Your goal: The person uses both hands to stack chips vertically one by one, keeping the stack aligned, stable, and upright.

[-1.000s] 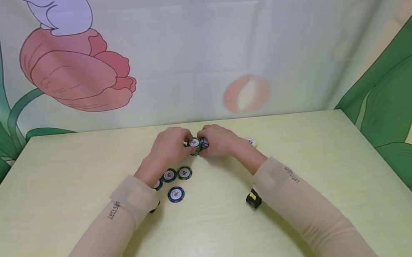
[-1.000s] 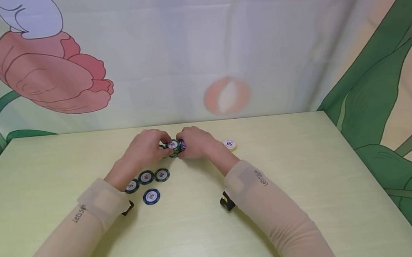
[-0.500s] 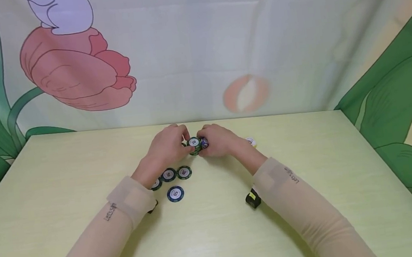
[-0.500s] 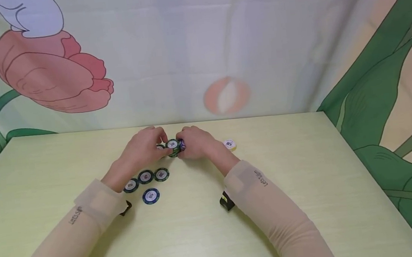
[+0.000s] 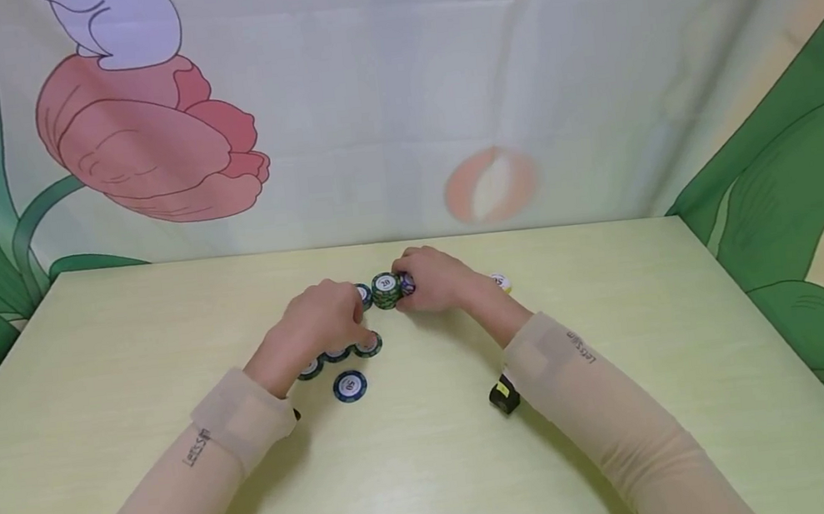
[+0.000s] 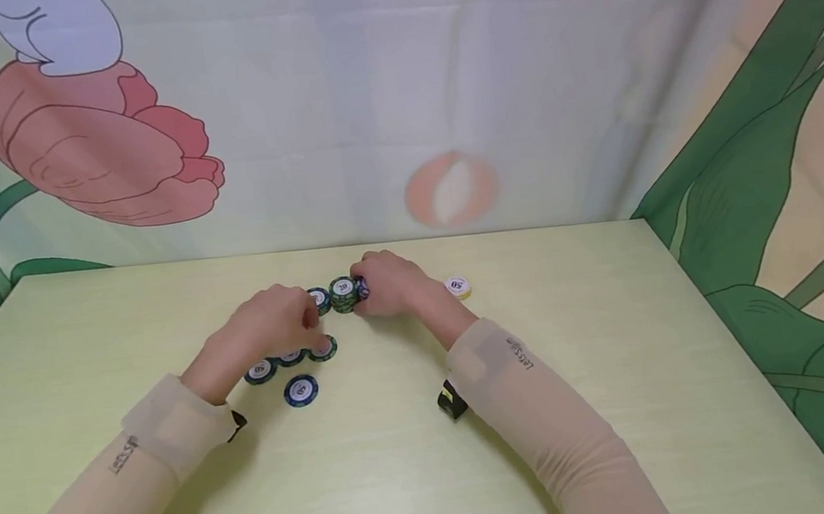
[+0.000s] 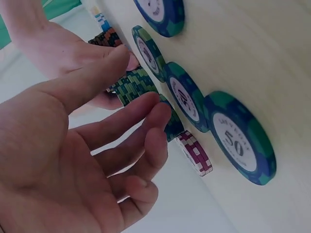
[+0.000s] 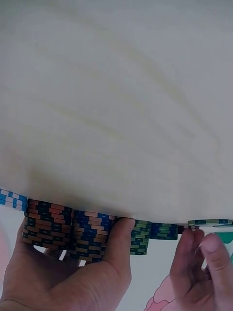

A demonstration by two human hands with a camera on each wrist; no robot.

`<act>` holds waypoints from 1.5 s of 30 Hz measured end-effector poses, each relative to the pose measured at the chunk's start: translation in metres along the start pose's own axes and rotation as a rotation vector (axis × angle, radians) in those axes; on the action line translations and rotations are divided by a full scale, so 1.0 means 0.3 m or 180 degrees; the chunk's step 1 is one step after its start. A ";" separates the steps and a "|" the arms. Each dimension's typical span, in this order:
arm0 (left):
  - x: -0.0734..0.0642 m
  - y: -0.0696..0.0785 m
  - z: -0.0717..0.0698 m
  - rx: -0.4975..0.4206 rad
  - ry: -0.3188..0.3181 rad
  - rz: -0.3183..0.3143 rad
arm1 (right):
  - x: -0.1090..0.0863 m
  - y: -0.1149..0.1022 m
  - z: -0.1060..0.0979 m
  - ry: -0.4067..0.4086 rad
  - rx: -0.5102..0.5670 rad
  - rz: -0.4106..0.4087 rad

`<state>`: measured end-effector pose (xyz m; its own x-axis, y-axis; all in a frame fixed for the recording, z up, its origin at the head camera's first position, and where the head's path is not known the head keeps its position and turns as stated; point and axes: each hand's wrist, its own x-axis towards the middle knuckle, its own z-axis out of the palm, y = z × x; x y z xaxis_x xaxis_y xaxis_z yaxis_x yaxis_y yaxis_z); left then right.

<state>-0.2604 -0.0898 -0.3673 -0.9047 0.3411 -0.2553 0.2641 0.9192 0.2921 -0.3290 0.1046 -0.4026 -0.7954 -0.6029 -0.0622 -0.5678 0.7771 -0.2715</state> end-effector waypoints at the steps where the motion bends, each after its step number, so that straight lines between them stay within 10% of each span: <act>1: -0.005 0.000 0.004 0.0010 -0.0029 0.0018 | 0.000 0.000 0.001 -0.0003 -0.0004 -0.0009; 32: -0.008 0.013 0.055 0.0689 -0.0022 0.0539 | -0.004 -0.004 -0.004 -0.0010 -0.0093 -0.0028; 45: 0.023 -0.023 0.038 0.0219 0.0272 0.0512 | -0.006 -0.004 -0.006 0.0024 -0.0066 -0.0049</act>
<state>-0.2648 -0.0915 -0.3816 -0.8733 0.4694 -0.1304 0.4272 0.8665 0.2583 -0.3274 0.1051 -0.4003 -0.7880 -0.6136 -0.0508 -0.5844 0.7713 -0.2523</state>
